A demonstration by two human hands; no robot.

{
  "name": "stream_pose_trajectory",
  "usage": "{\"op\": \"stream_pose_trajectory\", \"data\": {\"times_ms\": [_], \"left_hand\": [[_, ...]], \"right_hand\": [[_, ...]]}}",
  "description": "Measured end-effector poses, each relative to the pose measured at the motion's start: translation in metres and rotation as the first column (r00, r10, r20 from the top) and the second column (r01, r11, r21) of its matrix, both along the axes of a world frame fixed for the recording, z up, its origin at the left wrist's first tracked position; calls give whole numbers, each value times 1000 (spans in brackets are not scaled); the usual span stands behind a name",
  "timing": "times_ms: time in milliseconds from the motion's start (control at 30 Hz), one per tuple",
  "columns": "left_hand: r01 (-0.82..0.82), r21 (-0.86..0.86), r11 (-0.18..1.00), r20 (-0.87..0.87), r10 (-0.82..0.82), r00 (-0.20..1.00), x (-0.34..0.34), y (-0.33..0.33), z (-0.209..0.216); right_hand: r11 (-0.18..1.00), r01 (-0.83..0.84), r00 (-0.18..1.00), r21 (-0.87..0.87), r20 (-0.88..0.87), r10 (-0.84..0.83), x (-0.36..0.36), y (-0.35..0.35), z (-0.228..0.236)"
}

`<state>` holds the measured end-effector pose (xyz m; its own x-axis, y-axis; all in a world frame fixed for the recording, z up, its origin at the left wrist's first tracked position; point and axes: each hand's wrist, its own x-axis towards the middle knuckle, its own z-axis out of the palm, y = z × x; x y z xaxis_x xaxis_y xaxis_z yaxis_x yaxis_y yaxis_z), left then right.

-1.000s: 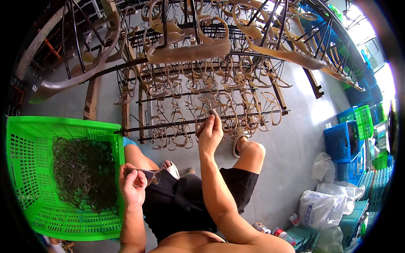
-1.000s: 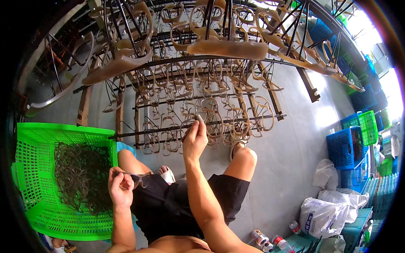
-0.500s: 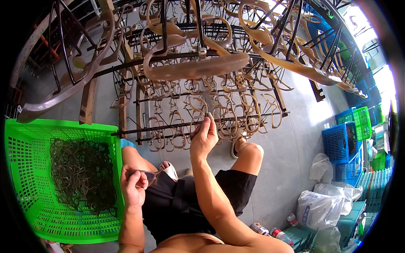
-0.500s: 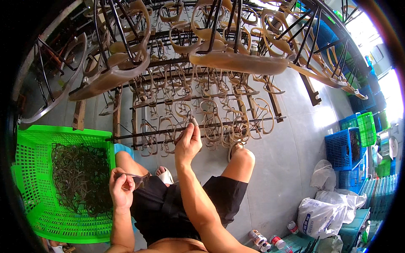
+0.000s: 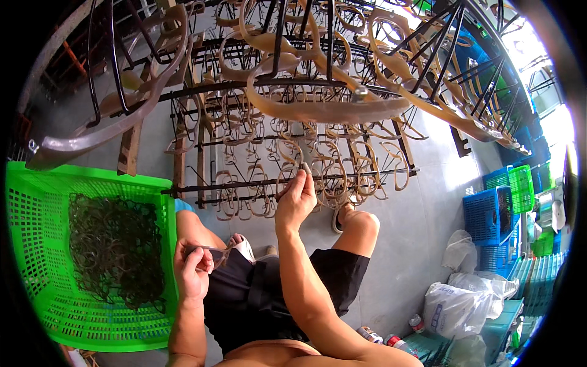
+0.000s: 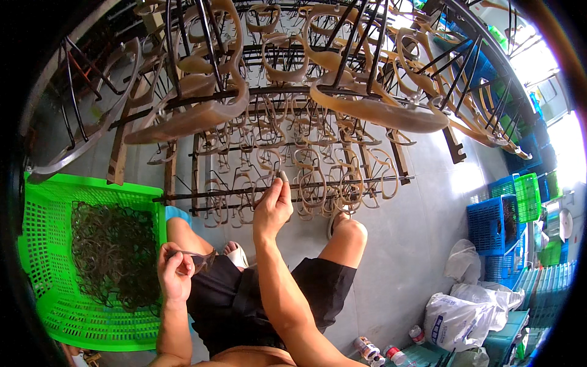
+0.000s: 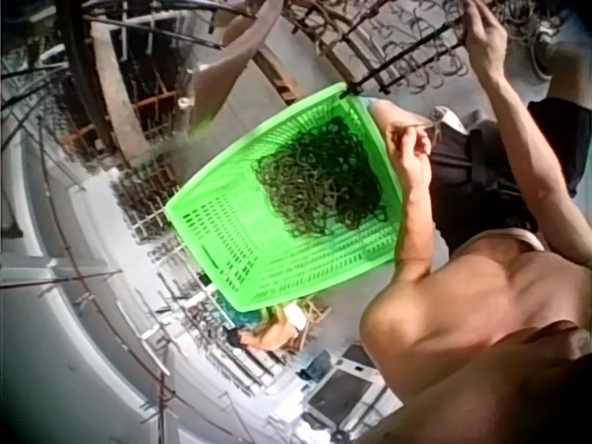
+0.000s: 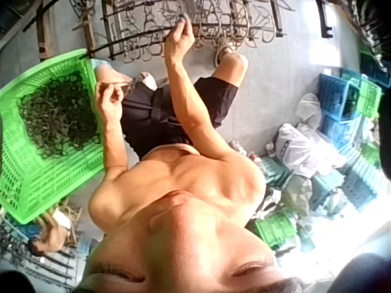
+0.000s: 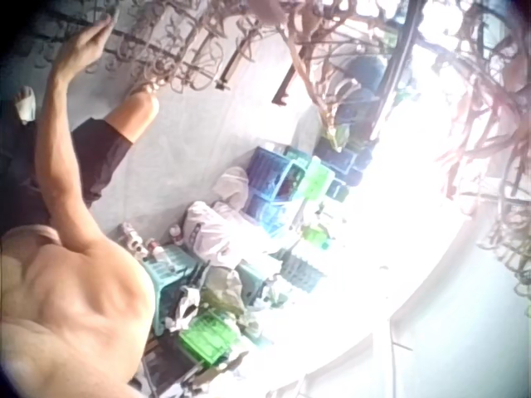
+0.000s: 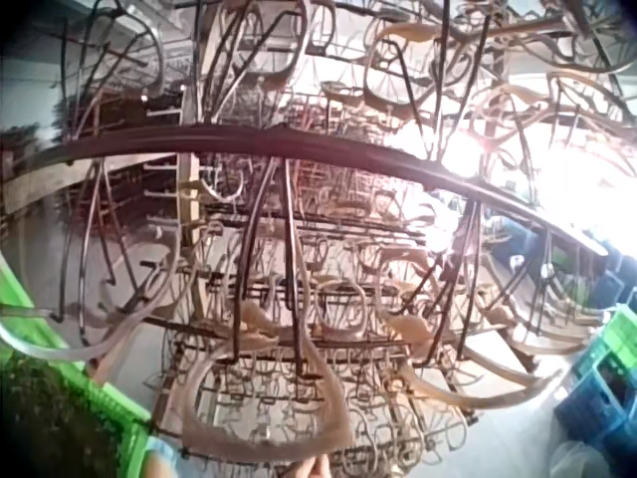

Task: The person sits in a workshop and repeatedly picks up metal hooks from a green basket, then attaches them one by one to a wooden rack with horizontal rods. The person occasionally adjusts the rack and continues the repetitive assembly process.

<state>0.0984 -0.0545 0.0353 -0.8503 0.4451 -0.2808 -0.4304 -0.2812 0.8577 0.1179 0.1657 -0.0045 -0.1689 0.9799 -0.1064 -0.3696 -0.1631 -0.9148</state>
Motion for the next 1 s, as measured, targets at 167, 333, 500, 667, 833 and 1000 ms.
{"op": "stream_pose_trajectory", "data": {"times_ms": [167, 333, 500, 667, 833, 1000], "left_hand": [[0, 26, 1000, 26, -1, 1000, -3, 2, -5], [-16, 144, 989, 26, 13, 1000, -4, -1, -13], [-51, 26, 998, -93, 53, 994, -9, -2, -13], [-42, 15, 999, -136, 43, 990, -13, -8, -8], [-1, 253, 967, 327, -85, 941, -24, -12, 7], [58, 616, 786, 377, -359, 854, -40, 5, 7]], "right_hand": [[940, -146, 923, 310, 385, 16, 4, -4, -9], [898, -174, 892, 404, 451, -30, 7, 0, -13], [889, -129, 859, 439, 498, -121, 8, 4, -7], [932, -263, 852, 249, 513, 104, 26, 11, 1], [573, -531, 746, 624, 665, -33, 58, -49, 33], [283, -900, 424, 331, 522, 740, 66, -72, 40]]}}
